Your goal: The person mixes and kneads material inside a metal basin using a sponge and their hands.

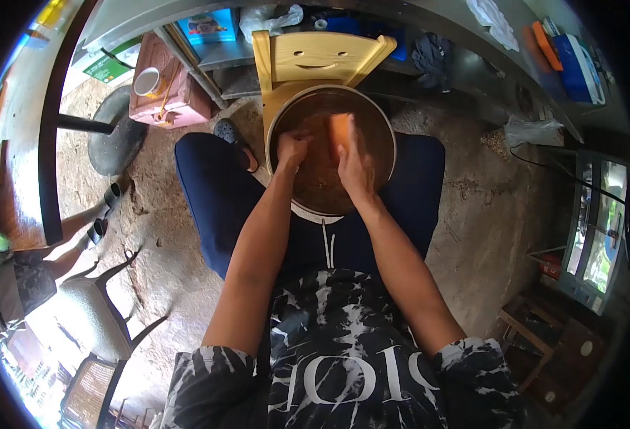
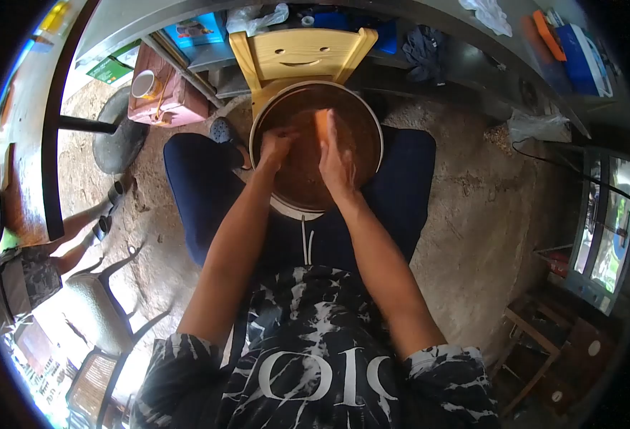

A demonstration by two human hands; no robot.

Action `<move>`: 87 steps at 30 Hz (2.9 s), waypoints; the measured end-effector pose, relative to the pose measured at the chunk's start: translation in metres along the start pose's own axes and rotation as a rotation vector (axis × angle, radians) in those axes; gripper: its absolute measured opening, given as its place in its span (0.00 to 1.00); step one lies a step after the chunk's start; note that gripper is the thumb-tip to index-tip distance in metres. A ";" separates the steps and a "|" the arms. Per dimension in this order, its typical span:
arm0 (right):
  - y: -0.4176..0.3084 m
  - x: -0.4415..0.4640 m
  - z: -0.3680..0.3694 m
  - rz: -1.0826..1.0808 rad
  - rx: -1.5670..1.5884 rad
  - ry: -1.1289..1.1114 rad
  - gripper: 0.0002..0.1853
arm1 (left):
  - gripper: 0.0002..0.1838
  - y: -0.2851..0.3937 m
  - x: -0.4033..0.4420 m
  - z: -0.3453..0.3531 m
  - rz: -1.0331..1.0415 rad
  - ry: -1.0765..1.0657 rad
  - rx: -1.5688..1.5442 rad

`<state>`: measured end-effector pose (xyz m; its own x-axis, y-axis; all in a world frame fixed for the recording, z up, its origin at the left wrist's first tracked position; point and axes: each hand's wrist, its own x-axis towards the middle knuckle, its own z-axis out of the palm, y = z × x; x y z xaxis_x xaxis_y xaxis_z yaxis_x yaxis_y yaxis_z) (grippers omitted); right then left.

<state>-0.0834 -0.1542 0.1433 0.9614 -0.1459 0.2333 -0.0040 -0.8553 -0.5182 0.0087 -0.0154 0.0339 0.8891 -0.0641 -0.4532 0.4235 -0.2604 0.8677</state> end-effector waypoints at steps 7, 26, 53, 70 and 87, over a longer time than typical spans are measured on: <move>0.014 -0.006 0.016 0.162 -0.032 -0.240 0.46 | 0.16 0.014 -0.024 -0.010 0.176 -0.033 0.404; 0.032 0.006 -0.009 0.513 0.072 -0.166 0.46 | 0.15 -0.056 -0.066 0.056 0.023 0.096 1.090; -0.018 -0.002 0.002 -0.035 0.209 0.025 0.40 | 0.26 -0.049 -0.012 0.000 -0.432 -0.038 -0.577; -0.023 0.016 -0.018 -0.140 0.010 0.346 0.42 | 0.26 -0.057 -0.016 -0.001 -0.103 -0.244 -0.078; 0.027 -0.001 -0.006 0.250 0.079 -0.042 0.45 | 0.11 -0.030 -0.046 0.029 0.319 -0.241 0.873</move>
<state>-0.0864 -0.1799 0.1339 0.9436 -0.3262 0.0565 -0.2233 -0.7532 -0.6187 -0.0504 -0.0331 0.0230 0.8395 -0.4267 -0.3362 -0.1974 -0.8162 0.5429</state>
